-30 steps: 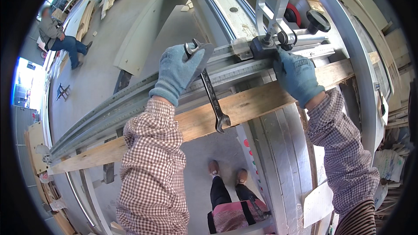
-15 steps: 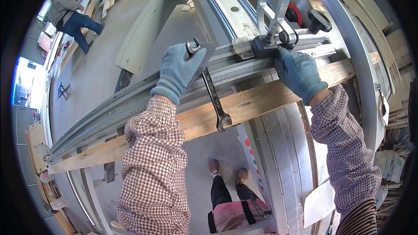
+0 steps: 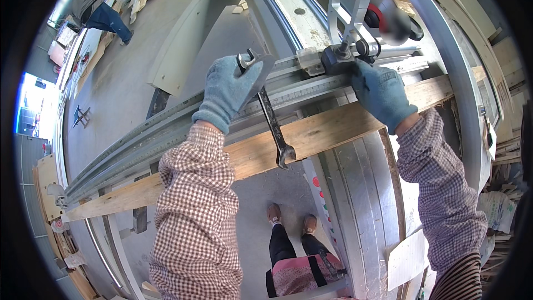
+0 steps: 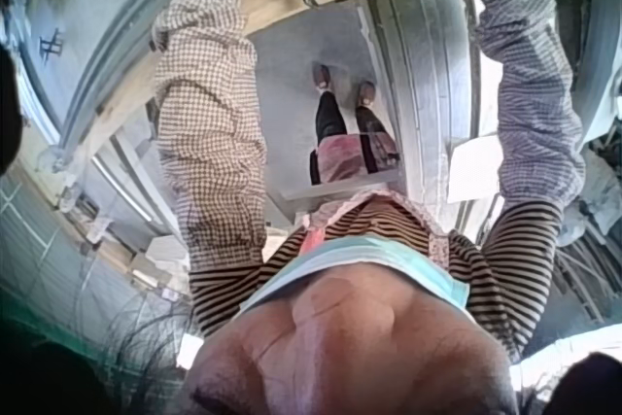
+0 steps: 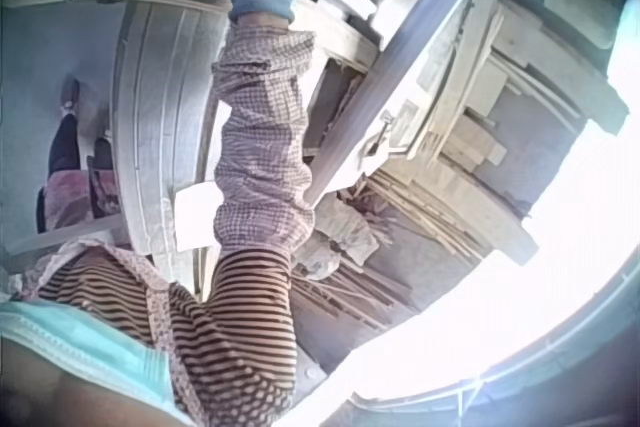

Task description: The person positions a wooden plank on a metal frame and uses a wrench to tighten a bolt on the machinery. The person then continues to adjust the bolt and the frame.

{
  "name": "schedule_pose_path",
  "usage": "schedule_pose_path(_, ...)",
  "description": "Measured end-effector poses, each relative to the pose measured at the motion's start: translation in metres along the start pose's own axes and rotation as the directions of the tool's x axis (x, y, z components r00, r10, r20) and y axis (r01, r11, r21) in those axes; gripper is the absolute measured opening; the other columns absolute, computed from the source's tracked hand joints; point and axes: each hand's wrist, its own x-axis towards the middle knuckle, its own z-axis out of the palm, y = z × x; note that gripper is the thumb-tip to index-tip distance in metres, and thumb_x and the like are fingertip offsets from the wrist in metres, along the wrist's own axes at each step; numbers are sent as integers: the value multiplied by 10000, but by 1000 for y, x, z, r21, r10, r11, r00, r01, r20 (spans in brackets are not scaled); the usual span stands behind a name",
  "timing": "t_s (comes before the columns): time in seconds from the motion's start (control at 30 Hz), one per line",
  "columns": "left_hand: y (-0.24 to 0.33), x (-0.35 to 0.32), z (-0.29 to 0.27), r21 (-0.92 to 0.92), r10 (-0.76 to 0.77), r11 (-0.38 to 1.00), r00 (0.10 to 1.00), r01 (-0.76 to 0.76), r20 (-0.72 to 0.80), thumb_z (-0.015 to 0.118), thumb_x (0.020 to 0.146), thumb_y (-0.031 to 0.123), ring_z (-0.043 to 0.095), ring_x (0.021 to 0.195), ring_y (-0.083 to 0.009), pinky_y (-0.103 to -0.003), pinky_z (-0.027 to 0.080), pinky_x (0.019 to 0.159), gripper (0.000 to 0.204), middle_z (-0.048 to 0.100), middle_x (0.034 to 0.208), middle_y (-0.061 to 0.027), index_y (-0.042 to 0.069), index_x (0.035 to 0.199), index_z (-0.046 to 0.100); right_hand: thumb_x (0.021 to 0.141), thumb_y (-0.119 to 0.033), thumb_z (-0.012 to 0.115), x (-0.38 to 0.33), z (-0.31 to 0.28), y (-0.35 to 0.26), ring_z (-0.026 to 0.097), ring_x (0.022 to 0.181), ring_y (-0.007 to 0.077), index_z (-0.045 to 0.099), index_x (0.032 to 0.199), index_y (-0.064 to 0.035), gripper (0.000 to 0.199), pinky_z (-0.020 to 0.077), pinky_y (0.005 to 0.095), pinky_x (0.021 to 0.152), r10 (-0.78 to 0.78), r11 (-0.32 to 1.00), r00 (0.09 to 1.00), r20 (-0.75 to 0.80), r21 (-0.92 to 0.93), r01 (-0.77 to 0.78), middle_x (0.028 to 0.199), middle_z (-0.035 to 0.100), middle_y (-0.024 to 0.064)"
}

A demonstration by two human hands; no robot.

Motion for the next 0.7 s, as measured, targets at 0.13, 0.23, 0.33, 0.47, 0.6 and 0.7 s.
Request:
schedule_pose_path(0.13,2,-2,1,-37,14,999,999,-16,-49,684,782,268,627,640,-274,-351,481,612,242,648,711,-153,28,815,680,843,-75,563,-10,12,4,626,590,195,599,1109,-95,270,499,328,568,341,785,939,-35,561,-264,760,637,116)
schedule_pose_path(0.23,7,-3,-3,-46,-26,999,1000,25,-12,689,779,264,625,651,-273,-356,482,620,240,651,714,-145,26,812,677,849,-108,553,-10,8,-1,642,644,255,610,1054,-81,215,504,360,598,307,789,951,-24,566,-240,790,644,133)
schedule_pose_path(0.33,0,-2,1,-69,-33,997,999,32,-16,695,776,266,622,663,-274,-364,481,631,242,651,719,-136,29,820,676,860,-184,531,-2,1,2,640,748,325,618,1007,-77,202,502,414,676,203,961,979,9,193,-201,838,651,156)
schedule_pose_path(0.47,-4,-4,7,-23,6,1000,998,-7,-62,699,773,273,617,673,-276,-371,480,641,247,651,729,-131,35,833,675,872,-287,486,14,-13,3,622,839,353,620,982,-89,263,481,453,771,243,964,943,229,54,-262,884,650,171)
schedule_pose_path(0.6,-1,-4,3,-28,-43,999,997,41,-59,690,780,272,614,659,-281,-369,476,631,244,647,716,-137,32,824,675,876,-288,497,19,-25,-5,632,832,333,614,972,-84,254,491,442,763,199,979,928,314,-99,-176,871,655,161)
schedule_pose_path(0.7,6,-2,0,-13,-61,998,998,60,-16,678,790,269,610,637,-283,-368,469,614,242,638,693,-146,27,805,673,880,-290,501,20,-27,-5,641,810,322,606,955,-76,250,503,436,739,165,981,925,341,-150,-119,853,658,154)
